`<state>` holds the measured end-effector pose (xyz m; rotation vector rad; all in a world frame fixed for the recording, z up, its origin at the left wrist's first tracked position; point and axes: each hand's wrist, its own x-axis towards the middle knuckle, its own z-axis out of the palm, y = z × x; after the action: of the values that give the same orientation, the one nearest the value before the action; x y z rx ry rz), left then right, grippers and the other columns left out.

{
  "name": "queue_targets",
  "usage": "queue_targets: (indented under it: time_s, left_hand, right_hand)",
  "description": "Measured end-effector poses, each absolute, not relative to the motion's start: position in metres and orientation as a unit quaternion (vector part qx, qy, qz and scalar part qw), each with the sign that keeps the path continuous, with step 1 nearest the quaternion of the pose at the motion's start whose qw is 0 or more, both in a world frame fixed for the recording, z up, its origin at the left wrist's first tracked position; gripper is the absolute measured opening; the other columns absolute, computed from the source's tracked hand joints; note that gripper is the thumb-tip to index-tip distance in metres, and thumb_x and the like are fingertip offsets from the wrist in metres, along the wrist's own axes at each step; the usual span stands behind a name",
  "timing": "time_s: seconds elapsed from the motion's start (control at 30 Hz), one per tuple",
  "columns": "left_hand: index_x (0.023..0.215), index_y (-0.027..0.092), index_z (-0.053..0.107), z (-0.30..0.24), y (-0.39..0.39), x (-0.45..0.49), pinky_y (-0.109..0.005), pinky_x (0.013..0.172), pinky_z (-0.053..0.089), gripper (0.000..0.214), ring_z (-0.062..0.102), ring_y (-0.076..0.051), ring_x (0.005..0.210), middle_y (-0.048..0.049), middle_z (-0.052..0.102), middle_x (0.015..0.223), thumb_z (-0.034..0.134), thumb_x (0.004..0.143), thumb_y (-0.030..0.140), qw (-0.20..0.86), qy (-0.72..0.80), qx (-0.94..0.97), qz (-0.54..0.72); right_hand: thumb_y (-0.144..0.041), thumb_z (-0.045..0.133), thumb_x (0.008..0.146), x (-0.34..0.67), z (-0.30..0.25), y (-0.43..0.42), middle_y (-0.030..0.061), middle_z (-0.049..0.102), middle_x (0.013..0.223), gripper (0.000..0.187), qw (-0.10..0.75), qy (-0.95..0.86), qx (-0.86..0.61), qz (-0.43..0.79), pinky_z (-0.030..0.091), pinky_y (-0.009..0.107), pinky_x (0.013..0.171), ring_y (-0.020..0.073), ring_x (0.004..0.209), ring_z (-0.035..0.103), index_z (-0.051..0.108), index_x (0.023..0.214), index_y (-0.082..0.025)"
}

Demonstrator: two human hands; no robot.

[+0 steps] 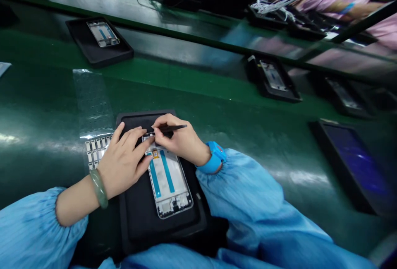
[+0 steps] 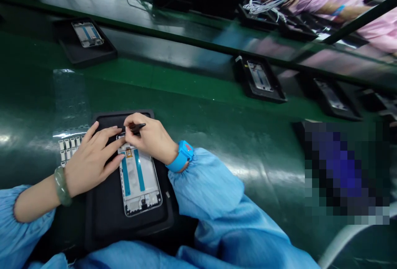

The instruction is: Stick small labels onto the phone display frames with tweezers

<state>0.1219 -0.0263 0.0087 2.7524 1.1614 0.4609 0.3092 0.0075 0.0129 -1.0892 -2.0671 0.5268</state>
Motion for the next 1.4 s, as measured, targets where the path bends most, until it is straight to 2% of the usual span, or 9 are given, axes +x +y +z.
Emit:
queue_targets:
  time_s: [0.2, 0.37, 0.8, 1.03, 1.33, 1.4]
  left_hand:
    - [0.124, 0.016, 0.051, 0.008, -0.026, 0.122, -0.055, 0.108, 0.021, 0.038, 0.044, -0.027, 0.121, -0.0138, 0.052, 0.122, 0.041, 0.091, 0.031, 0.062, 0.384, 0.909, 0.149]
    - [0.122, 0.013, 0.052, 0.008, -0.026, 0.122, -0.055, 0.108, 0.021, 0.038, 0.044, -0.028, 0.120, -0.0145, 0.053, 0.121, 0.042, 0.091, 0.031, 0.062, 0.380, 0.910, 0.155]
    - [0.120, 0.013, 0.053, 0.010, -0.027, 0.123, -0.055, 0.108, 0.021, 0.036, 0.045, -0.028, 0.119, -0.0145, 0.054, 0.119, 0.042, 0.091, 0.030, 0.063, 0.380, 0.909, 0.159]
    - [0.121, 0.013, 0.052, 0.010, -0.027, 0.123, -0.055, 0.108, 0.021, 0.036, 0.045, -0.028, 0.119, -0.0143, 0.053, 0.119, 0.043, 0.090, 0.029, 0.064, 0.382, 0.908, 0.156]
    - [0.114, 0.013, 0.056, 0.010, -0.026, 0.121, -0.056, 0.108, 0.021, 0.033, 0.046, -0.028, 0.116, -0.0145, 0.052, 0.116, 0.044, 0.088, 0.030, 0.060, 0.383, 0.909, 0.153]
    - [0.114, 0.013, 0.056, 0.011, -0.025, 0.120, -0.056, 0.108, 0.021, 0.033, 0.047, -0.028, 0.116, -0.0145, 0.053, 0.116, 0.044, 0.088, 0.031, 0.060, 0.380, 0.910, 0.155]
  right_hand:
    - [-0.018, 0.054, 0.082, 0.313, 0.006, 0.007, 0.0022, 0.061, 0.080, 0.006, 0.428, -0.720, -0.448, 0.313, 0.049, 0.021, 0.059, 0.0114, 0.070, 0.061, 0.052, 0.087, -0.016]
    - [-0.012, 0.054, 0.080, 0.311, 0.005, 0.004, 0.0011, 0.061, 0.082, 0.009, 0.429, -0.761, -0.408, 0.265, 0.050, 0.021, 0.068, 0.0100, 0.074, 0.060, 0.055, 0.088, -0.017]
    - [-0.012, 0.055, 0.080, 0.310, 0.005, 0.003, 0.0016, 0.064, 0.084, 0.010, 0.417, -0.785, -0.404, 0.217, 0.050, 0.021, 0.071, 0.0106, 0.077, 0.061, 0.057, 0.089, -0.016]
    - [-0.013, 0.053, 0.082, 0.308, 0.010, 0.005, 0.0011, 0.064, 0.086, 0.010, 0.379, -0.797, -0.408, 0.235, 0.049, 0.021, 0.071, 0.0105, 0.077, 0.061, 0.057, 0.089, -0.017]
    - [-0.017, 0.048, 0.085, 0.295, 0.030, 0.024, 0.0047, 0.064, 0.089, 0.016, 0.256, -0.866, -0.380, 0.201, 0.048, 0.024, 0.071, 0.0134, 0.079, 0.061, 0.056, 0.097, -0.011]
    - [-0.016, 0.049, 0.084, 0.295, 0.028, 0.024, 0.0044, 0.064, 0.085, 0.015, 0.262, -0.863, -0.383, 0.201, 0.048, 0.024, 0.069, 0.0131, 0.075, 0.061, 0.056, 0.096, -0.011]
